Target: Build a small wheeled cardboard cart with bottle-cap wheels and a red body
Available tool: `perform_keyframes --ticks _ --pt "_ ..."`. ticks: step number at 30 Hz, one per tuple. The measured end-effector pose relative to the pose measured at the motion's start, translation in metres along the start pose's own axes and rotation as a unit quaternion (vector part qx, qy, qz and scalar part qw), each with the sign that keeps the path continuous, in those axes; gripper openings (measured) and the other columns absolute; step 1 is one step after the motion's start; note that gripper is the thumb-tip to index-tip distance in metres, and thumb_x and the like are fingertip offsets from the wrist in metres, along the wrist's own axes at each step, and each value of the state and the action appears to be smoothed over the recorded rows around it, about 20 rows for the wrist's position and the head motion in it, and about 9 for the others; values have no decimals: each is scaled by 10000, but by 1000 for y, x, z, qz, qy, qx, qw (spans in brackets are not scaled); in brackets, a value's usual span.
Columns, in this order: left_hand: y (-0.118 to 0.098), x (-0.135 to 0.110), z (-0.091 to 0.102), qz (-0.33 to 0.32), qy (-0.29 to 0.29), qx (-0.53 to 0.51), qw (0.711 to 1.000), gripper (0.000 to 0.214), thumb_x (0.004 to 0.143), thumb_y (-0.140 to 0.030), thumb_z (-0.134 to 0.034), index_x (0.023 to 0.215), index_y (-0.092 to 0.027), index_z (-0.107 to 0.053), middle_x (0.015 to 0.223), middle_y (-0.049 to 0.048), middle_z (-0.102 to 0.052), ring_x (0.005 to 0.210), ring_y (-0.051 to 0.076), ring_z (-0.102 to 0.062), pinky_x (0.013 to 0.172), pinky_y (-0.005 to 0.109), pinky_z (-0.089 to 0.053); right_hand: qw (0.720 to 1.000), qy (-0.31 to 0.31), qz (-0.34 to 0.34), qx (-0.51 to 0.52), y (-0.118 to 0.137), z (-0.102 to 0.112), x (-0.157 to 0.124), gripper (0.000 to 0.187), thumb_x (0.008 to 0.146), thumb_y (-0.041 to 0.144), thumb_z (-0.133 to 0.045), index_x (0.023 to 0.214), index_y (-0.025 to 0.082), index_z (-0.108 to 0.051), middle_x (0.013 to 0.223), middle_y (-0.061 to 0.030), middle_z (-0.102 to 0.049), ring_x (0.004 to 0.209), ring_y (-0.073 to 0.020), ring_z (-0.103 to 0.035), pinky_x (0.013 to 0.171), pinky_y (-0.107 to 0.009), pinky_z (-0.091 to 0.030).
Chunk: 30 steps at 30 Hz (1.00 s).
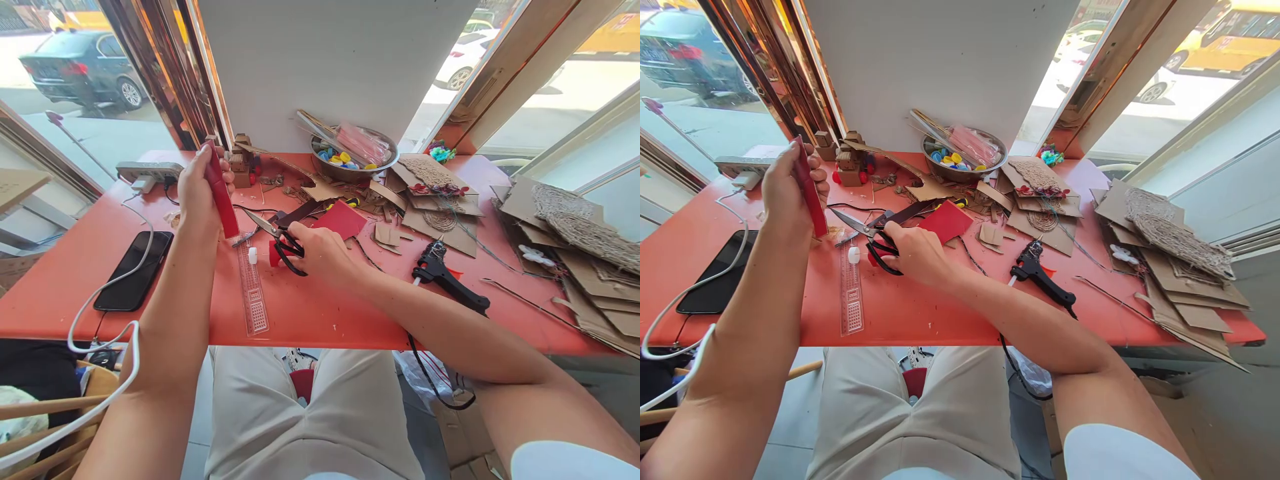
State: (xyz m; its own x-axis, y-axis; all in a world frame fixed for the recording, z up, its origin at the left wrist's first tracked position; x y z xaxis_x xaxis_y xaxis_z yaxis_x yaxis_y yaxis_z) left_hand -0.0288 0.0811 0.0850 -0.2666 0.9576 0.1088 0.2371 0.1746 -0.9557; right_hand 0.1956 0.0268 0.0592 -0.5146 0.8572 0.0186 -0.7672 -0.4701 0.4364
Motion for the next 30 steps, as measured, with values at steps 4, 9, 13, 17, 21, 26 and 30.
perform_keyframes --ticks 4,9,13,17,21,26,30 --pt "3 1 -1 7 -7 -1 1000 254 915 -466 -767 830 -284 -612 666 -71 -634 671 106 -547 622 247 -434 1000 -27 -4 1 -20 4 -2 178 867 265 -765 1000 274 -648 829 -6 -750 737 -207 -668 638 -261 -312" --pt "14 -2 -13 11 16 22 1000 228 937 -450 -744 838 -270 -645 692 -42 -661 619 96 -586 551 227 -439 998 -43 -15 36 -33 11 -8 190 825 263 -781 895 260 -604 762 9 -712 681 -177 -610 634 -256 -317" --pt "20 -12 -30 0 -3 46 999 249 921 -400 -731 762 -228 -646 688 -8 -673 585 108 -617 510 221 -470 991 -48 -24 119 -36 11 -10 269 791 286 -810 853 259 -549 772 16 -722 680 -164 -593 643 -258 -339" --pt "18 -31 -48 4 46 53 998 232 898 -391 -740 769 -210 -671 645 -15 -629 545 108 -599 453 205 -423 963 -93 -10 251 -40 18 -15 411 843 561 -762 840 276 -465 803 -20 -720 661 -174 -566 648 -292 -413" --pt "17 -53 -64 20 74 30 997 221 913 -344 -721 768 -241 -590 590 -59 -534 496 98 -530 438 195 -403 941 -92 38 323 -38 28 -23 578 871 841 -591 870 291 -415 812 -31 -670 708 -199 -587 680 -330 -457" --pt "20 -73 -78 16 79 15 997 290 863 -294 -786 779 -247 -513 625 -79 -583 503 87 -557 440 177 -406 956 -73 46 279 -25 28 -31 603 915 868 -519 852 287 -373 734 30 -547 657 -154 -453 668 -316 -391" --pt "24 -78 -83 27 75 -42 996 343 743 -218 -872 730 -229 -529 609 -88 -609 498 77 -587 417 147 -416 954 -51 34 293 -18 26 -34 651 898 924 -454 829 283 -363 709 45 -510 651 -144 -429 653 -306 -344"
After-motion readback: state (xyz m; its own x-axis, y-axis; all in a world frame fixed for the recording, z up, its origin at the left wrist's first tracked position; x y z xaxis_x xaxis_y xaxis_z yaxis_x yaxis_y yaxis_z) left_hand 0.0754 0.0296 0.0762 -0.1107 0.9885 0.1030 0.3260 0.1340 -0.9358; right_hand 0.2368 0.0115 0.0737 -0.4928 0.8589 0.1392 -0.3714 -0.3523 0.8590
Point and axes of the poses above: each hand's wrist, its own x-axis towards the middle knuckle, its own z-axis out of the back of the hand, y = z × x, the point moved 1 cm from there along x, towards the middle knuckle
